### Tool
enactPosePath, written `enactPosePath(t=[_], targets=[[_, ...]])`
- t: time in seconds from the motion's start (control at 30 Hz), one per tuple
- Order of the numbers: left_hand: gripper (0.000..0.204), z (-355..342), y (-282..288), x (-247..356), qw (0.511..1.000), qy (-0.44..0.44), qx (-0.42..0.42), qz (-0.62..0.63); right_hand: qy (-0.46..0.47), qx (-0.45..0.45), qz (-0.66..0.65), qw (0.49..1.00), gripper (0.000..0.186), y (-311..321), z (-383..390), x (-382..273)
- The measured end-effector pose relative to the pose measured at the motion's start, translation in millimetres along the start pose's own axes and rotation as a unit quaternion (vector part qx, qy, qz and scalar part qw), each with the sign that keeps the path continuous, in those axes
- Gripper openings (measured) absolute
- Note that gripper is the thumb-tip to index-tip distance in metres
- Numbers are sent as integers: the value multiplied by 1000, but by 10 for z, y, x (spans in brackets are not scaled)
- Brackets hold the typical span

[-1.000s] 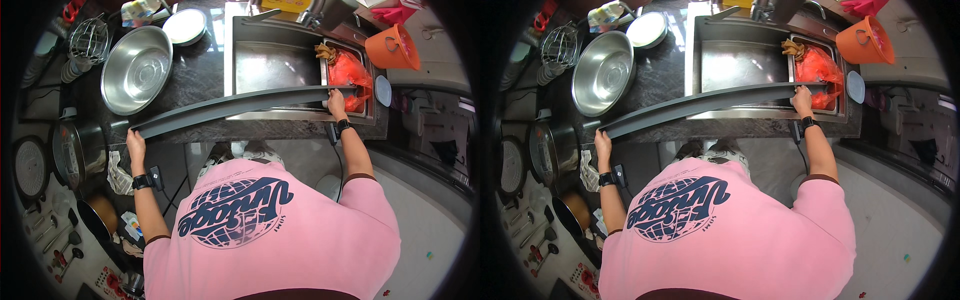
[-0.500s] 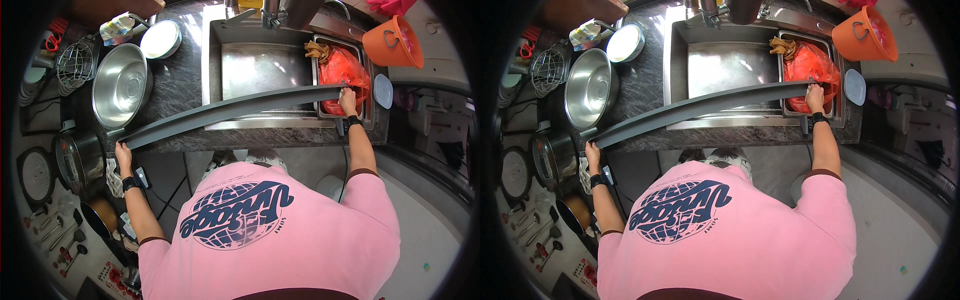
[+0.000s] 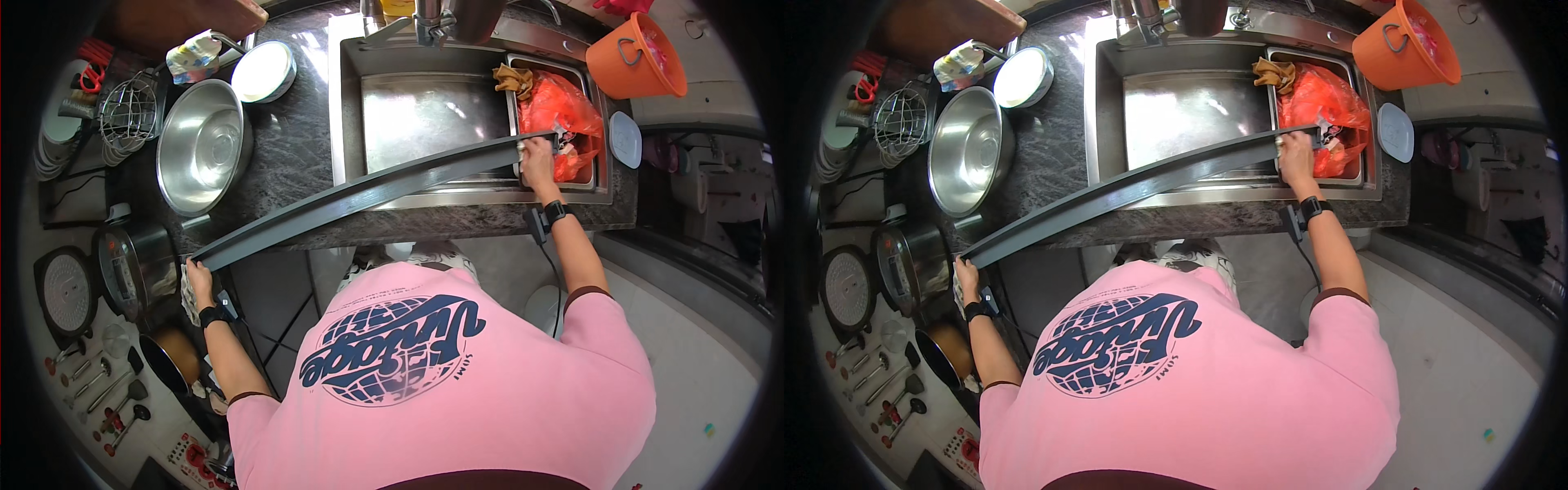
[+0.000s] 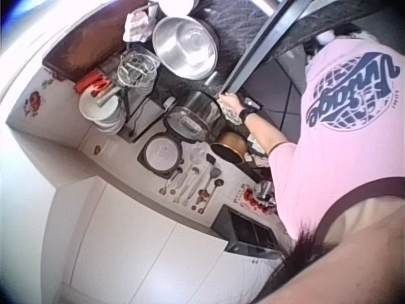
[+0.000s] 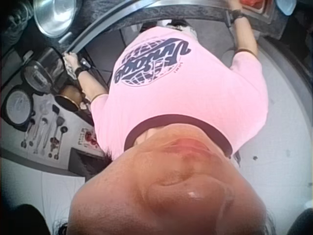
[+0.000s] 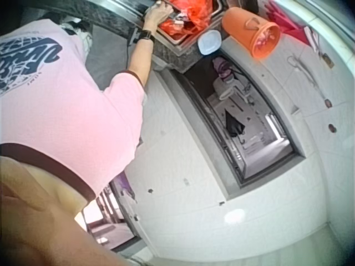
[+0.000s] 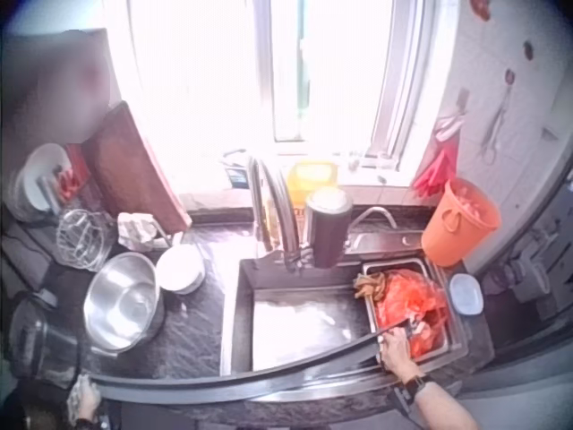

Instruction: Cleaning a long plastic component and applying a new adhesive seal or gasket to it.

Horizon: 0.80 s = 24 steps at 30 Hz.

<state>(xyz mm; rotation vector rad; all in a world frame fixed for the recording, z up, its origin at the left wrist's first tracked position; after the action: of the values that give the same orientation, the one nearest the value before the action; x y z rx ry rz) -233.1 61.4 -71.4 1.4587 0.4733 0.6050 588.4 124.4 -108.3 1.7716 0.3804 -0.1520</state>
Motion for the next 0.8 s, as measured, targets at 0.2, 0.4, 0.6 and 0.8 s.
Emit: enactPosePath(t=[0.2,0.4,0.6,0.8], targets=[[37,23,26,-100,1000,-12,-18,-11,-135,18,165,977,18,20,-41,383],[35,137,138,-5,999,-17,32,-5,-7,63,-22,998,10,-218,1,-399],[36,89,131,91,999,6,-20,-44,0,114,-77,991,15,-45,6,-490],[35,162,-33,-121,997,-34,73,-1,-103,244,-2,964,15,233,-180,-107]])
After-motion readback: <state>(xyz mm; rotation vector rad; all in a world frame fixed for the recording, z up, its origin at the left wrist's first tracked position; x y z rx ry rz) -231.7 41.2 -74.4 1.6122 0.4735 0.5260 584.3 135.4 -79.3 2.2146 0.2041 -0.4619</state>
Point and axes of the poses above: each hand's wrist, its own z-axis away from the middle knuckle, its own y-axis out of the back of the hand, x = y × z, the point moved 4 cm from there along -z, towards the middle knuckle, and after that the axes turned 9 degrees about y, right-handed, at the moved point
